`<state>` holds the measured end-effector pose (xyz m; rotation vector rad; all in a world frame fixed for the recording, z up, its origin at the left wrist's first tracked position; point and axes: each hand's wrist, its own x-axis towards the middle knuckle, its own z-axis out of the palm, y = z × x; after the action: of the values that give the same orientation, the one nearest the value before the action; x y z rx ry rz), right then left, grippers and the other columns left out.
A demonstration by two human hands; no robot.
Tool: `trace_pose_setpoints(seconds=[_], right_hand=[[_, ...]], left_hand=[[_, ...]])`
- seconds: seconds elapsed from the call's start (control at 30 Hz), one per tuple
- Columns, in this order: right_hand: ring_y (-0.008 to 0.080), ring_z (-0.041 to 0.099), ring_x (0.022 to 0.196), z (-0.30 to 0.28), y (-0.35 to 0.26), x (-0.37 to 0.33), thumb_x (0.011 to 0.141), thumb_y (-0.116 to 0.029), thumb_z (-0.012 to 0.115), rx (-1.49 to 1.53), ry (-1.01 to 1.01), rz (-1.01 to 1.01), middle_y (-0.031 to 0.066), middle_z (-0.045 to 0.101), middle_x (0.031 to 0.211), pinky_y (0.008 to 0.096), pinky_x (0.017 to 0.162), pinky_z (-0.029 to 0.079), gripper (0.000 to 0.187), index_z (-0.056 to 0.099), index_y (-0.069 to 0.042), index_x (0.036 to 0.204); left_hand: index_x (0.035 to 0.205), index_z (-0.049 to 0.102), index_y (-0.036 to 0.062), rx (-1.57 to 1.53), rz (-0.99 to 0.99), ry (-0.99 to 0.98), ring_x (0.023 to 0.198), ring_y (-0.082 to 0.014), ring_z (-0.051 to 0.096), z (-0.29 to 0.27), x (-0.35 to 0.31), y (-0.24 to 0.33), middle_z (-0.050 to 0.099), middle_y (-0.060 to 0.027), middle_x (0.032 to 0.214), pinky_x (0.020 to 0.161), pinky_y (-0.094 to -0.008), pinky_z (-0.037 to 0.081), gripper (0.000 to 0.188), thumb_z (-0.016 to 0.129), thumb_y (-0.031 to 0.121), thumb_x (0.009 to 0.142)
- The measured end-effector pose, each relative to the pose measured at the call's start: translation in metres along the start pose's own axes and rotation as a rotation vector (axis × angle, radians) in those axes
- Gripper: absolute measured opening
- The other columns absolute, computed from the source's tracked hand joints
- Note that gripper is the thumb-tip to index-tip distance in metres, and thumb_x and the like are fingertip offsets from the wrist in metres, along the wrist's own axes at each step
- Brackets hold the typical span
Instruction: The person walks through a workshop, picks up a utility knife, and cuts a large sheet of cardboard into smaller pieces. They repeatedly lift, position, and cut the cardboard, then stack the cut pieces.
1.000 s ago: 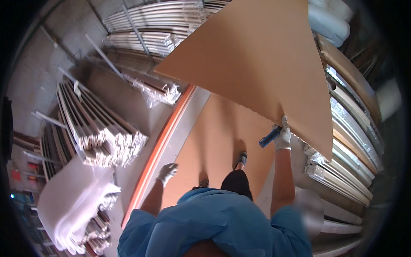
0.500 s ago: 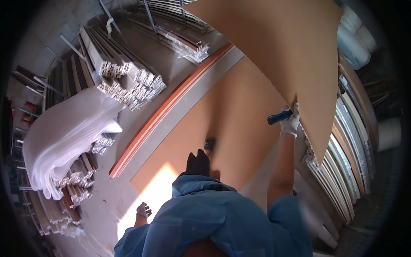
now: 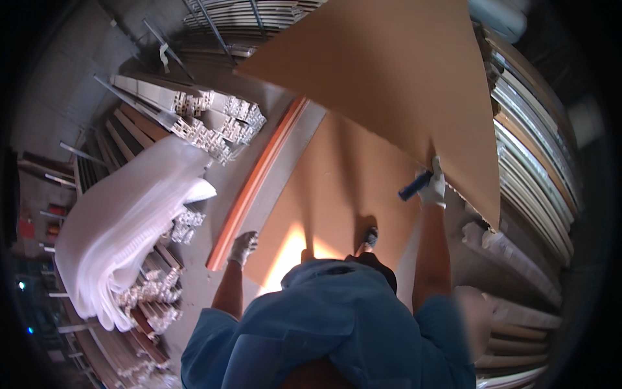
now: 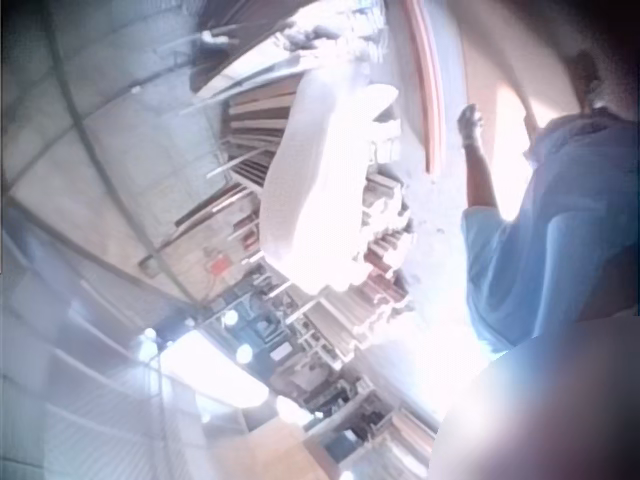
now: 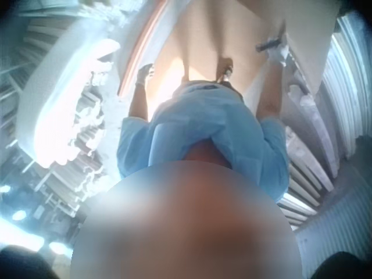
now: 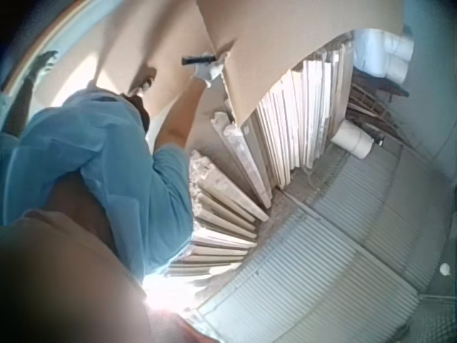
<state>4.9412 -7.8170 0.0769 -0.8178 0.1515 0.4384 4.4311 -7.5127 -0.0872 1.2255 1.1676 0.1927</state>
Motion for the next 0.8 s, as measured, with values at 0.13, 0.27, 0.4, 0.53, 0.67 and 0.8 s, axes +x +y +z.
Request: trace_pose_setpoints(seconds=[0.13,0.27,0.4,0.53,0.67,0.8], right_hand=[[0.0082,0.043,0.043,-0.028,0.041,-0.091,0.083,-0.029,0.070,-0.092,0.121,0.048,-0.0041,0.047,0.056,0.0212,0.041,0.035,0.019,0.058,-0.015,0.079],[0.0059,0.041,0.043,-0.048,0.075,-0.160,0.084,-0.029,0.069,-0.070,0.130,0.102,-0.0055,0.047,0.056,0.0198,0.039,0.035,0.017,0.059,-0.016,0.079],[0.0057,0.039,0.042,-0.073,0.103,-0.212,0.085,-0.029,0.068,-0.097,0.092,0.129,-0.0059,0.044,0.053,0.0203,0.038,0.031,0.018,0.058,-0.017,0.077],[0.0069,0.038,0.041,-0.112,0.133,-0.245,0.085,-0.032,0.068,-0.090,0.036,0.195,-0.0053,0.042,0.053,0.0216,0.038,0.031,0.020,0.057,-0.018,0.075],[0.0089,0.040,0.042,-0.158,0.174,-0.289,0.085,-0.031,0.067,-0.120,0.147,0.195,-0.0040,0.043,0.053,0.0230,0.040,0.033,0.022,0.056,-0.018,0.073],[0.0089,0.040,0.042,-0.195,0.211,-0.353,0.084,-0.033,0.069,-0.114,0.248,0.232,-0.0031,0.043,0.055,0.0229,0.039,0.033,0.026,0.053,-0.016,0.072]], left_hand=[[0.103,0.066,0.0054,0.019,-0.157,0.012,0.063,-0.0120,0.058,-0.075,-0.038,-0.046,0.063,-0.0030,0.081,0.053,-0.0251,0.047,0.031,0.064,0.030,0.084],[0.108,0.062,0.0063,-0.115,-0.308,0.257,0.059,-0.0150,0.056,-0.151,-0.116,-0.121,0.063,-0.0047,0.082,0.053,-0.0267,0.047,0.036,0.064,0.033,0.084],[0.105,0.061,0.0080,-0.074,-0.535,0.339,0.056,-0.0171,0.056,-0.213,-0.211,-0.218,0.062,-0.0070,0.081,0.048,-0.0312,0.046,0.030,0.062,0.032,0.086],[0.104,0.061,0.0088,-0.186,-0.684,0.429,0.053,-0.0166,0.055,-0.242,-0.306,-0.302,0.062,-0.0062,0.080,0.047,-0.0320,0.047,0.024,0.059,0.028,0.089],[0.105,0.062,0.0074,-0.060,-0.620,0.392,0.058,-0.0175,0.057,-0.266,-0.364,-0.332,0.063,-0.0070,0.086,0.049,-0.0314,0.048,0.027,0.062,0.028,0.087],[0.112,0.062,0.0074,0.040,-0.391,0.243,0.072,-0.0180,0.060,-0.263,-0.354,-0.297,0.064,-0.0070,0.094,0.062,-0.0293,0.050,0.036,0.065,0.029,0.084]])
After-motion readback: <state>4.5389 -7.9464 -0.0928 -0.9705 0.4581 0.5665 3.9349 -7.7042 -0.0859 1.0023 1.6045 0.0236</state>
